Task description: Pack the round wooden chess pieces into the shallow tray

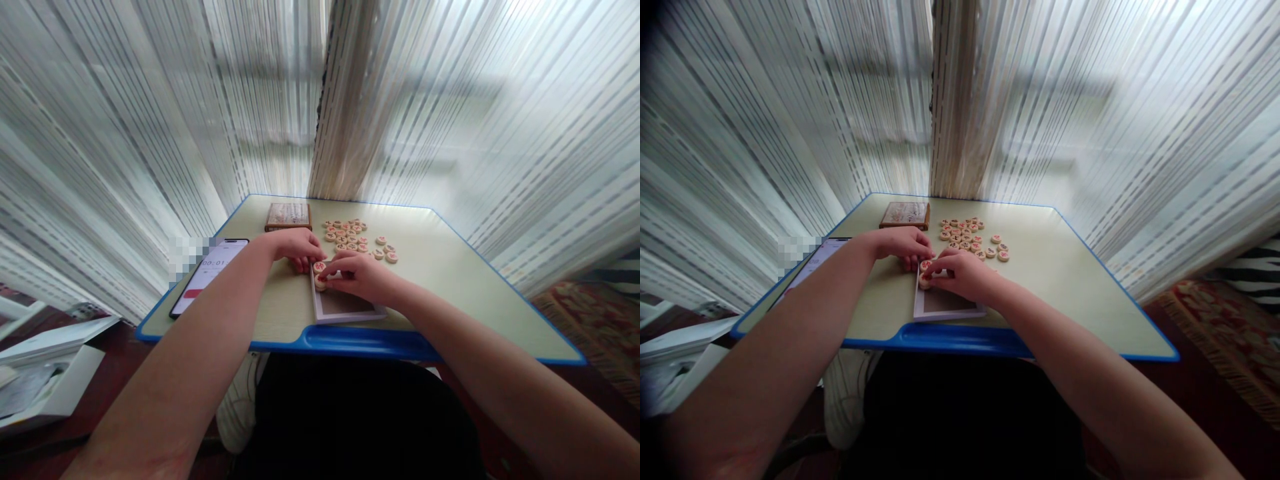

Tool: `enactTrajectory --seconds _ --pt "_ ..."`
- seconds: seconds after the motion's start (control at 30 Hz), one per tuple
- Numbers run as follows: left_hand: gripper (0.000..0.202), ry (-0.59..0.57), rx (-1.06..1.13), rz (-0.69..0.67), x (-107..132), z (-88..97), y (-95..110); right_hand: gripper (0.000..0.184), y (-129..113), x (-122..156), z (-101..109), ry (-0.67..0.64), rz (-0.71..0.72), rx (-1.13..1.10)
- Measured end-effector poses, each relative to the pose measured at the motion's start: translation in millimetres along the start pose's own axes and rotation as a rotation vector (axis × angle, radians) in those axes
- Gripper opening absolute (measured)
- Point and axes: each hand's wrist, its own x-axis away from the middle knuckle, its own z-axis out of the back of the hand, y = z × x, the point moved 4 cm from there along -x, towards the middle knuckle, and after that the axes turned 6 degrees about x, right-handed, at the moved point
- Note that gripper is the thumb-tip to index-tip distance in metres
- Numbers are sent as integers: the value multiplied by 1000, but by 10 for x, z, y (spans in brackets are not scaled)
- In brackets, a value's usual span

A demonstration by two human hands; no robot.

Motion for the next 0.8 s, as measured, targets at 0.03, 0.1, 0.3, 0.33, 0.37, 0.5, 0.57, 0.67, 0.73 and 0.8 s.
enactTrajectory --seconds 0.03,0.1,0.3,0.33,0.37,0.5,0.57,0.67,0.73,0.8 --pt "23 0 -2 -1 -4 0 -2 16 -2 2 -1 5 -3 -6" --pt "22 -1 -5 -4 -5 -1 0 18 -5 8 6 16 -12 -12" --pt "15 -7 14 -22 69 -12 61 17 157 15 206 210 -93 -104" --pt "14 -2 23 -27 79 -14 71 19 243 20 272 297 -157 -98" --pt "14 10 30 -31 82 -14 77 19 341 31 337 376 -236 -64" --pt "16 78 62 -48 41 -11 69 20 739 104 546 454 -485 187" --pt "17 91 97 -78 12 -16 62 24 924 175 656 477 -559 278" --pt "19 106 122 -106 -3 -18 51 29 1166 299 776 466 -665 375" --pt "22 97 134 -111 4 -22 45 32 1299 358 778 388 -763 380" --pt "24 88 142 -111 18 -26 43 33 1371 371 728 315 -800 368"
